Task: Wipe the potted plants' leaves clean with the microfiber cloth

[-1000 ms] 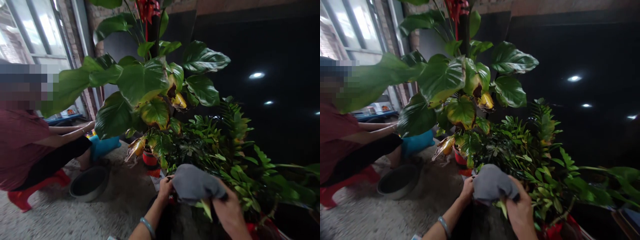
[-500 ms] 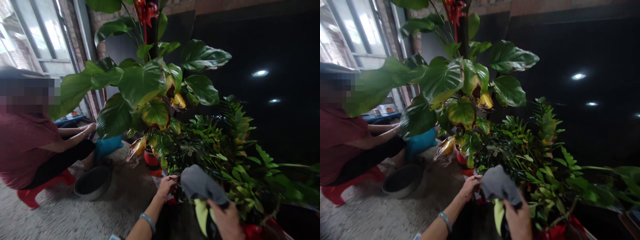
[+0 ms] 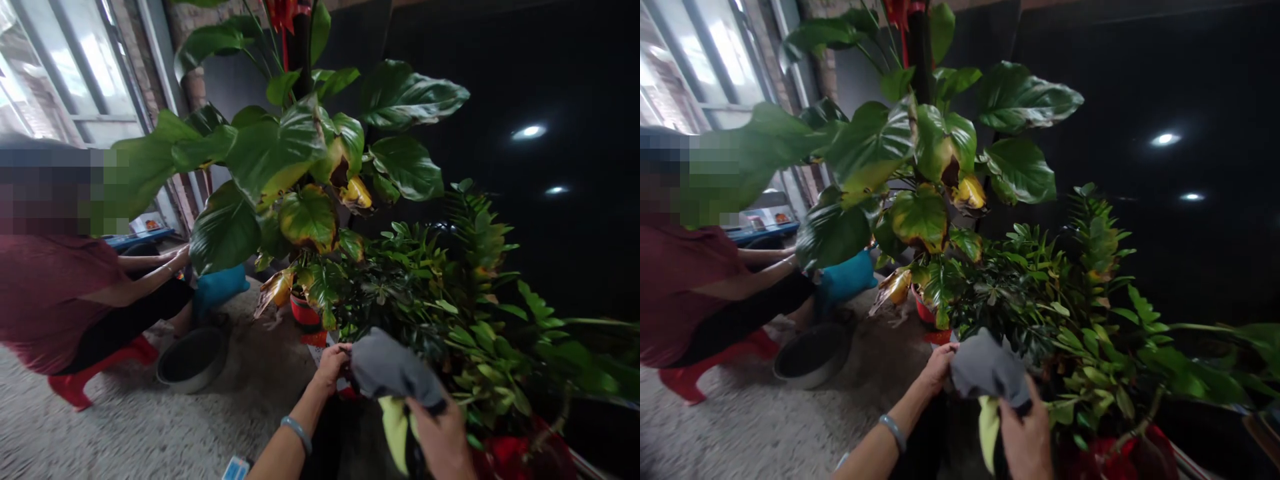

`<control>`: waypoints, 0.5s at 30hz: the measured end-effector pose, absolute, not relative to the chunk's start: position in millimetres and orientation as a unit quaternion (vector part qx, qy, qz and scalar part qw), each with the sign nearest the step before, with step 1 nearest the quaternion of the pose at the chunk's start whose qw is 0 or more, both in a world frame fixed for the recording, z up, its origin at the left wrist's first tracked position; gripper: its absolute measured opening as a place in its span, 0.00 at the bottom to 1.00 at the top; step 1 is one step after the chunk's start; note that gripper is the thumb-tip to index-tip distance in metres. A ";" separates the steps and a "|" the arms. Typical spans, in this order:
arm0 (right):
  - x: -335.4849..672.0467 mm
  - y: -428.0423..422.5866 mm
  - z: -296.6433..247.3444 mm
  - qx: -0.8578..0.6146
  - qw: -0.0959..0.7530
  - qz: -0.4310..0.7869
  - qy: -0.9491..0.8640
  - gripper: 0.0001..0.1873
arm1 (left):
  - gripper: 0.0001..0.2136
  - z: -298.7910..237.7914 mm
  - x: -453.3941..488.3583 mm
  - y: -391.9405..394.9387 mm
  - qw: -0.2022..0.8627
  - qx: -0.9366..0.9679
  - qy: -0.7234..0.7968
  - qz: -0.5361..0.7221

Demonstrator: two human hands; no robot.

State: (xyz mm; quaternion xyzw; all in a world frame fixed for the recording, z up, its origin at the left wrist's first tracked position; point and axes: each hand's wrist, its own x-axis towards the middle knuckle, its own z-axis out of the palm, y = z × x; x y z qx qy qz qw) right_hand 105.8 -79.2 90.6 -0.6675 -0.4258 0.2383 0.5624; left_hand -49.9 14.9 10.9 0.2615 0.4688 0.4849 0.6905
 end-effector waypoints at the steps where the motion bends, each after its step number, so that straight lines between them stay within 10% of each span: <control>1: 120.2 -78.6 98.2 -0.697 0.575 0.201 -0.379 0.17 | 0.07 10.6 -51.6 14.9 0.694 0.262 0.473 0.474; 6: 167.0 -51.7 132.6 -0.762 0.602 0.032 -0.237 0.22 | 0.12 10.1 -54.6 13.9 0.700 0.284 0.485 0.440; 15: 117.4 -96.0 42.9 -0.691 0.496 0.350 -0.392 0.14 | 0.09 6.0 -51.5 16.6 0.700 0.274 0.470 0.462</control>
